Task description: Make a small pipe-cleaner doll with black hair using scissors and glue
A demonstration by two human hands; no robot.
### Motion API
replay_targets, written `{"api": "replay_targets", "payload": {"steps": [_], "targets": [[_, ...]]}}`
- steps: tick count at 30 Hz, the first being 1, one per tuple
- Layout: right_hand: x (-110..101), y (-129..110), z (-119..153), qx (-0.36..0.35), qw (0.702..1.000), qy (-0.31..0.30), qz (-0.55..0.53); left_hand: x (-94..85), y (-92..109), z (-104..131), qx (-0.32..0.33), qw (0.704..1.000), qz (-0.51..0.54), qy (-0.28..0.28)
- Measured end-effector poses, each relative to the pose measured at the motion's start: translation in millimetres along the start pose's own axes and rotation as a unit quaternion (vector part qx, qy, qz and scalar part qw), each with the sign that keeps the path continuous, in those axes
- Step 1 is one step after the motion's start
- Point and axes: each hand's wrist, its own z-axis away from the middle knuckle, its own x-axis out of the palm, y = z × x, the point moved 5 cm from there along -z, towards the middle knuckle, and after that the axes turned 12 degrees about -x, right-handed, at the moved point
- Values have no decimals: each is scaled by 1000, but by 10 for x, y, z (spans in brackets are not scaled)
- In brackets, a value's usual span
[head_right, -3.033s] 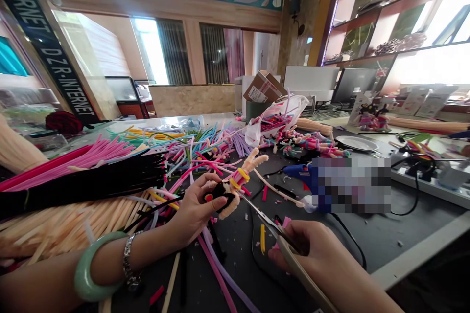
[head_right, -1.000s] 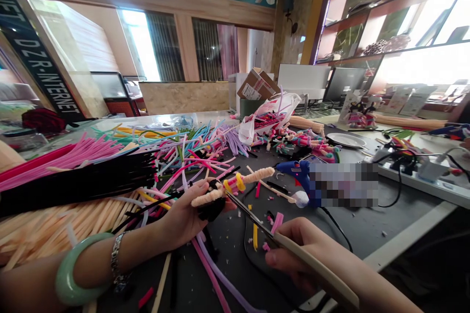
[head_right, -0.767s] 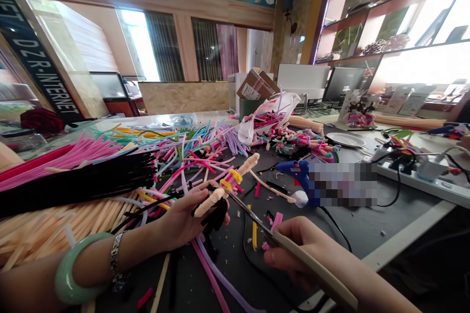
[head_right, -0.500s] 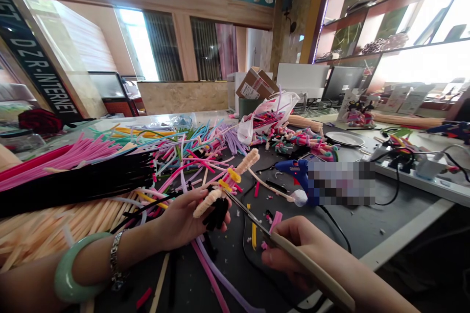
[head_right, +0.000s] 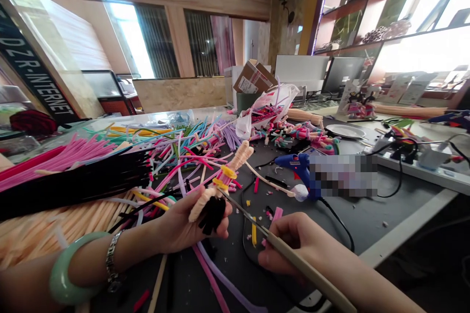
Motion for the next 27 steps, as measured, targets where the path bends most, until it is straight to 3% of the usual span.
{"api": "replay_targets", "payload": {"steps": [10, 20, 27], "targets": [[-95, -33, 0, -79, 991, -107, 21, 39, 24, -13, 1, 998, 46, -38], [-135, 224, 24, -129, 990, -54, 31, 104, 5, -22, -15, 994, 79, -70], [-90, -16, -15, -151, 979, -138, 6, 142, 32, -10, -34, 990, 104, -91]]}}
